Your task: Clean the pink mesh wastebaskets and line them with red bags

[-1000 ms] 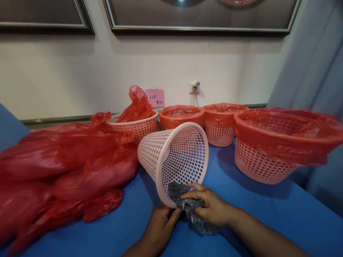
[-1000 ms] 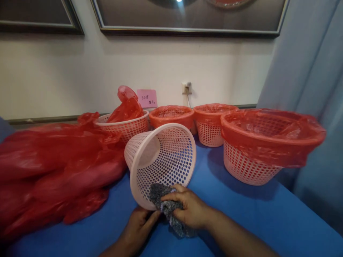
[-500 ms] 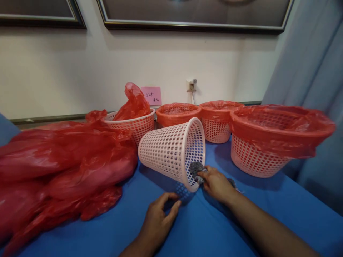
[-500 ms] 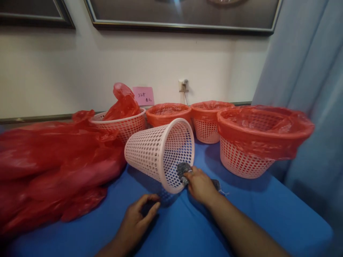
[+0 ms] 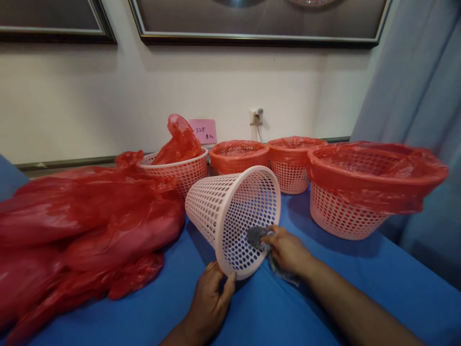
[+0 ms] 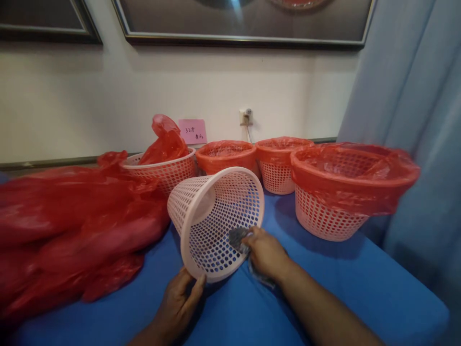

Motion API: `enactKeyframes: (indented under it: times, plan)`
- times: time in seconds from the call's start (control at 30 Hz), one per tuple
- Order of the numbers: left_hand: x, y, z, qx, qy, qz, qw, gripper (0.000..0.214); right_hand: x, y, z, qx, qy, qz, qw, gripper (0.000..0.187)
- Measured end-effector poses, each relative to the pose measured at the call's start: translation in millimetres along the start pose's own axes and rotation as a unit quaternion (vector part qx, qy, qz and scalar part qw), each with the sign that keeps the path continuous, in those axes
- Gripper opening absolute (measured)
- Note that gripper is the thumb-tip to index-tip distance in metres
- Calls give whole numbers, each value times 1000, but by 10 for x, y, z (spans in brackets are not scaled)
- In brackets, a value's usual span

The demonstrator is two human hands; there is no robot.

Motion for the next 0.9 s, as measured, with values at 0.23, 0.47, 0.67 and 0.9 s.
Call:
enactKeyframes:
  times: [0.23, 0.47, 0.67, 0.9]
  plan:
    - [-112, -40, -35, -1, 18, -37, 999, 23, -278, -32, -103, 127, 205, -111, 964, 49]
    - [169, 10, 89, -102, 75, 85, 988, 30, 201, 84, 212, -44, -158, 34, 986, 56]
    - [331, 13, 72, -75, 91, 158, 980, 32, 237, 41, 139, -77, -190, 53, 977, 60]
    - [4, -43, 14, -31, 32, 26, 999, 33, -439, -58, -304, 140, 166, -156, 964, 55]
Point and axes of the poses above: each hand's wrist, its own y-axis away from the middle knuckle, its own x-axis out of the palm, z = x × y, the point moved 5 cm from there along -y, towards the middle knuckle, and after that the axes turned 7 degrees about -y, right-handed, at the moved point
